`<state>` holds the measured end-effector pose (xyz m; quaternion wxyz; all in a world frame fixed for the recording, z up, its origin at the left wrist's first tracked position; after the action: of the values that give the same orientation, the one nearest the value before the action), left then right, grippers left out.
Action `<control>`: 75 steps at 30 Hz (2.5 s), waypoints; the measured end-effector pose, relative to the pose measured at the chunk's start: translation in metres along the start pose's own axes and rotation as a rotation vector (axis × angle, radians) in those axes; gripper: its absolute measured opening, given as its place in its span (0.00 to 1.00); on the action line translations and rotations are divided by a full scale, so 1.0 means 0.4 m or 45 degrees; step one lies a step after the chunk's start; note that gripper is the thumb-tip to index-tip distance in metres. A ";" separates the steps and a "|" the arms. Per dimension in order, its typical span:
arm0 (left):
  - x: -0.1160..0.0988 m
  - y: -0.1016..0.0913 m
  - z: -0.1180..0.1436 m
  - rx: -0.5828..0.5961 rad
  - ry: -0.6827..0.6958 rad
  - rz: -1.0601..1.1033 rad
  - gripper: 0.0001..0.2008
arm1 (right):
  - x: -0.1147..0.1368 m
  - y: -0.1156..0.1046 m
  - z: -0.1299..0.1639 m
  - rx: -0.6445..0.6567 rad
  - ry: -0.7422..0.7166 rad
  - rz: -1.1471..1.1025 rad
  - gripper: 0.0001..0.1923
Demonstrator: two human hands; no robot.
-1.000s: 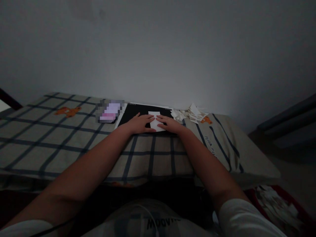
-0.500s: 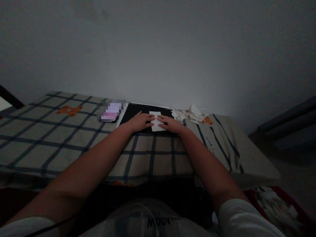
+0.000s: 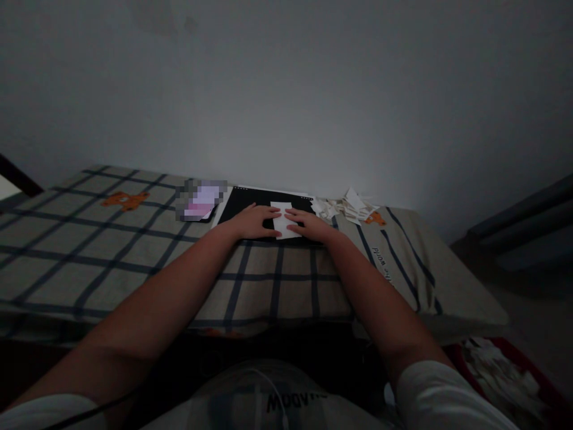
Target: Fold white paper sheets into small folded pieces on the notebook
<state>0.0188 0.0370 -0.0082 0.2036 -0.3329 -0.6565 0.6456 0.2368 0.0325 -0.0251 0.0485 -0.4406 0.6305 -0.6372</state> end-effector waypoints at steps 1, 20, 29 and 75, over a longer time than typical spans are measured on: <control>0.001 0.001 -0.001 -0.044 0.014 0.008 0.35 | -0.001 0.001 0.000 -0.001 -0.003 0.001 0.26; 0.026 0.016 -0.030 -0.291 0.020 0.106 0.23 | 0.009 -0.002 -0.001 0.005 0.009 0.062 0.26; 0.035 0.001 -0.015 -0.211 -0.192 -0.120 0.37 | 0.012 -0.004 0.000 0.006 0.030 0.046 0.27; 0.008 -0.003 -0.019 0.173 -0.235 -0.224 0.61 | 0.004 -0.001 -0.002 0.011 0.043 0.029 0.28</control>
<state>0.0217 0.0446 -0.0068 0.2202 -0.1990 -0.6539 0.6960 0.2358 0.0322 -0.0238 0.0470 -0.4225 0.6333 -0.6467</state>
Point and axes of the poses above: each hand's wrist, its own z-axis away from the middle knuckle, its own y-axis out of the palm, x = y × z, the point moved 2 cm from there along -z, towards the middle knuckle, and after that the axes turned 5 degrees about -z, right-handed, at the moved point
